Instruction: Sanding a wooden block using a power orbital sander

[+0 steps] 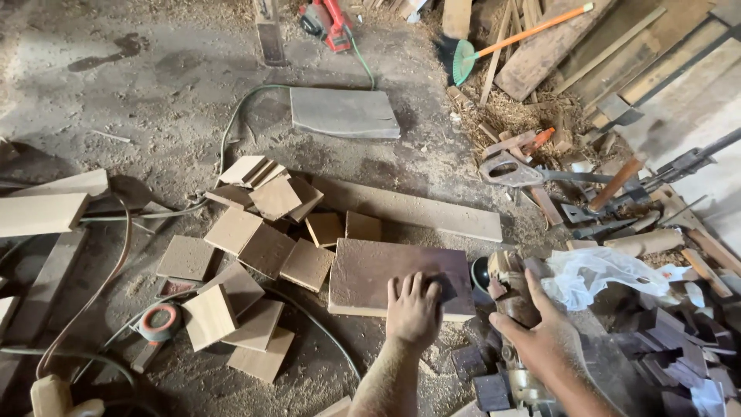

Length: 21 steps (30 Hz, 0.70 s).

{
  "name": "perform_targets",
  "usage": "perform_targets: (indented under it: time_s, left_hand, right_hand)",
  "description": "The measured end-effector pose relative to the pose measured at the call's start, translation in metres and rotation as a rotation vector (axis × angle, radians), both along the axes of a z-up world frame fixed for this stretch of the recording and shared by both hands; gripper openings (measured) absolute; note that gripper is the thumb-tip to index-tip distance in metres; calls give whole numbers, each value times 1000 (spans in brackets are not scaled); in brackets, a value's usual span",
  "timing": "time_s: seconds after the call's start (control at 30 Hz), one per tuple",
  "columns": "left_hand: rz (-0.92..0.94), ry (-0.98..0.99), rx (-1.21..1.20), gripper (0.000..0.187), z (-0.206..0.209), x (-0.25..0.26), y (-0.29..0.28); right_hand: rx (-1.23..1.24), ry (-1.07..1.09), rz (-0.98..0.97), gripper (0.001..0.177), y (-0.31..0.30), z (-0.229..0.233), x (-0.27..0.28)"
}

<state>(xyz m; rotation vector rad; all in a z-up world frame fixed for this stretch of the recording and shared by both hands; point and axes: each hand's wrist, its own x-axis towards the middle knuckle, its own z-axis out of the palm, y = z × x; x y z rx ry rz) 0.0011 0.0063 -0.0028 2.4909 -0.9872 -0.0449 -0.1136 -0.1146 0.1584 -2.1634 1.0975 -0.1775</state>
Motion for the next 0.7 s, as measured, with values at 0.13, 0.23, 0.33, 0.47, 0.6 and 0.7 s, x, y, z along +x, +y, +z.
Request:
perform_targets:
  time_s: [0.13,0.23,0.33,0.47,0.6,0.7]
  left_hand:
    - [115,-114,-94,41,-23,-18,-7]
    - [56,-52,38,72,-20,-41,-9]
    - [45,-17,79,85,-25,-55,-11]
    - [244,-586,-125,88,-65,-67,-19]
    - [235,-570,-122,94,-67,-69,-19]
    - [228,-557,-104,94,-68,-70,-19]
  right_hand:
    - [-66,37,36,108,-3,-16,3]
    - [-117,194,22,109,6,-11,10]
    - [-165,202,55,108,6,-19,12]
    - [-84,46,64,108,3,-40,12]
    - [-61,-90,103,109,0,-59,12]
    - [-135,-107,151,106,-6,-74,11]
